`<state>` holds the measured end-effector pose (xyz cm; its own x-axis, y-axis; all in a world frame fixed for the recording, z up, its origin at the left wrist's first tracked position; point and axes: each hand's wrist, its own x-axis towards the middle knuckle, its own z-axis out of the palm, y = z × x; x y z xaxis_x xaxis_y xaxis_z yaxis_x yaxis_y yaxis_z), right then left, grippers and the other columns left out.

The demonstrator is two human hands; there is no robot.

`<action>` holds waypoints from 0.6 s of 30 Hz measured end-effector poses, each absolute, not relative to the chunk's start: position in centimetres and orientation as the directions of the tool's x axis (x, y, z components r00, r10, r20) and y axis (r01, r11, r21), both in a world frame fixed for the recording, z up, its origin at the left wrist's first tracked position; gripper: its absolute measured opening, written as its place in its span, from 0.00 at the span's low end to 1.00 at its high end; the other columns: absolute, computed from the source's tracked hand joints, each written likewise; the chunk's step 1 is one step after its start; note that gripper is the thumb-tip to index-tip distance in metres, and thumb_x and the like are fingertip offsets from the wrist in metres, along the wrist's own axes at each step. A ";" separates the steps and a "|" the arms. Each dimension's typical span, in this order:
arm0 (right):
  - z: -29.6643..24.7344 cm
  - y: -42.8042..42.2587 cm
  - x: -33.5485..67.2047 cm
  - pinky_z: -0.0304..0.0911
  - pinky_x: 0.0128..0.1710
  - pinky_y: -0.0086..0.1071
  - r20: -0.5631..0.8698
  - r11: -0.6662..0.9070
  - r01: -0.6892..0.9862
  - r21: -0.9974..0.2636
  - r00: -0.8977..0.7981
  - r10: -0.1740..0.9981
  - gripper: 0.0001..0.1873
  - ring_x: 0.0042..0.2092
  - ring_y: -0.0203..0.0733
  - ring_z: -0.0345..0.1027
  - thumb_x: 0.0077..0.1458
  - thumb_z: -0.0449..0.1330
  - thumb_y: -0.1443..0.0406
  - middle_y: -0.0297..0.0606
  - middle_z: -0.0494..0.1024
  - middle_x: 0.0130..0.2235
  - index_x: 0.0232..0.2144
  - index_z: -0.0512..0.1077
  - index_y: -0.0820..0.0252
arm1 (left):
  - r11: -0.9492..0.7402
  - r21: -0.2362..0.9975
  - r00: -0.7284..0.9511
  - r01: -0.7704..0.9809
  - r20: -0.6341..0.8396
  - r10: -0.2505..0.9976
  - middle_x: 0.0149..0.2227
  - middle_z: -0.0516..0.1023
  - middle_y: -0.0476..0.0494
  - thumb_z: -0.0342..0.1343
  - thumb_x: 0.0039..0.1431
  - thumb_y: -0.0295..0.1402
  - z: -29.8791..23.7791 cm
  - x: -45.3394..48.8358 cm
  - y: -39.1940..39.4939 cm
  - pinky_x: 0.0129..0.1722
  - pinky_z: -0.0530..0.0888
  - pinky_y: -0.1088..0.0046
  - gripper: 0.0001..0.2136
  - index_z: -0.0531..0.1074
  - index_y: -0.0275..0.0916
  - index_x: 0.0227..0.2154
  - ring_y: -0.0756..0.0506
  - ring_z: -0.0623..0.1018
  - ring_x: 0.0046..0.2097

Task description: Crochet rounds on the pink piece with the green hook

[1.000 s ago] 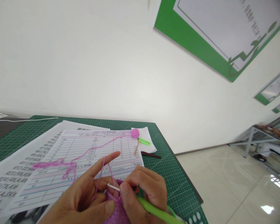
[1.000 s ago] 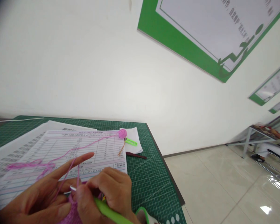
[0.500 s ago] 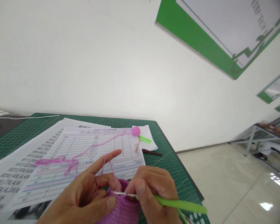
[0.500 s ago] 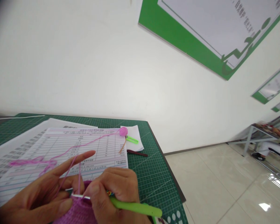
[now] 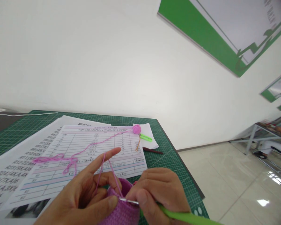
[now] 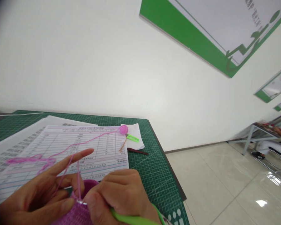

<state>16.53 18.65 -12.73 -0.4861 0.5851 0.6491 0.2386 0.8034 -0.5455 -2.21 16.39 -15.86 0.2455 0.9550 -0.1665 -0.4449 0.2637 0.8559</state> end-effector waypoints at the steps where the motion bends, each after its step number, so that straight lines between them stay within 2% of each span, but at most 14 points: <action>1: -12.6 18.7 16.6 0.59 0.22 0.28 0.664 0.828 0.247 -0.504 -0.502 0.554 0.20 0.21 0.31 0.66 0.64 0.48 0.65 0.35 0.76 0.21 0.23 0.72 0.62 | 0.260 0.870 0.214 -0.418 -0.184 0.959 0.26 0.78 0.50 0.73 0.44 0.36 -15.9 -2.0 16.3 0.21 0.55 0.77 0.42 0.59 0.49 0.62 0.55 0.61 0.20; 5: -12.1 18.7 16.7 0.55 0.20 0.29 0.663 0.869 0.342 -0.358 -0.562 0.494 0.16 0.19 0.30 0.61 0.61 0.50 0.70 0.32 0.72 0.18 0.22 0.69 0.61 | 0.224 0.930 0.134 -0.292 -0.192 0.972 0.27 0.78 0.51 0.72 0.43 0.45 -15.9 -1.2 16.0 0.22 0.48 0.75 0.43 0.57 0.53 0.62 0.57 0.54 0.20; 8: -12.4 18.6 16.4 0.53 0.21 0.29 0.683 0.862 0.418 -0.287 -0.541 0.490 0.17 0.20 0.30 0.57 0.61 0.51 0.70 0.30 0.68 0.18 0.20 0.66 0.60 | 0.156 0.961 0.063 -0.228 -0.146 0.987 0.26 0.78 0.52 0.70 0.46 0.45 -15.5 -0.7 16.0 0.21 0.48 0.73 0.40 0.57 0.56 0.61 0.56 0.52 0.19; 11: -13.4 18.7 15.4 0.50 0.22 0.33 0.723 0.843 0.487 -0.230 -0.494 0.483 0.17 0.21 0.32 0.53 0.60 0.51 0.70 0.30 0.64 0.18 0.19 0.61 0.59 | 0.073 0.990 -0.076 -0.118 -0.083 0.994 0.25 0.78 0.55 0.70 0.46 0.45 -15.1 -0.4 15.9 0.20 0.48 0.75 0.35 0.62 0.64 0.57 0.55 0.52 0.19; 14: -14.7 19.1 14.0 0.47 0.23 0.35 0.777 0.809 0.543 -0.225 -0.402 0.485 0.16 0.23 0.34 0.53 0.61 0.49 0.69 0.31 0.63 0.20 0.20 0.58 0.57 | 0.030 0.999 -0.138 -0.026 -0.033 0.990 0.27 0.78 0.56 0.71 0.45 0.45 -15.2 -0.4 15.8 0.19 0.49 0.77 0.34 0.63 0.73 0.54 0.54 0.53 0.19; 18: -16.0 19.0 12.9 0.50 0.24 0.33 0.822 0.777 0.543 -0.317 -0.251 0.511 0.14 0.25 0.33 0.56 0.63 0.48 0.68 0.31 0.64 0.22 0.24 0.58 0.57 | -0.006 1.000 -0.156 0.000 0.006 0.988 0.27 0.76 0.57 0.70 0.45 0.46 -15.5 -0.7 15.9 0.16 0.55 0.81 0.35 0.61 0.70 0.56 0.54 0.55 0.19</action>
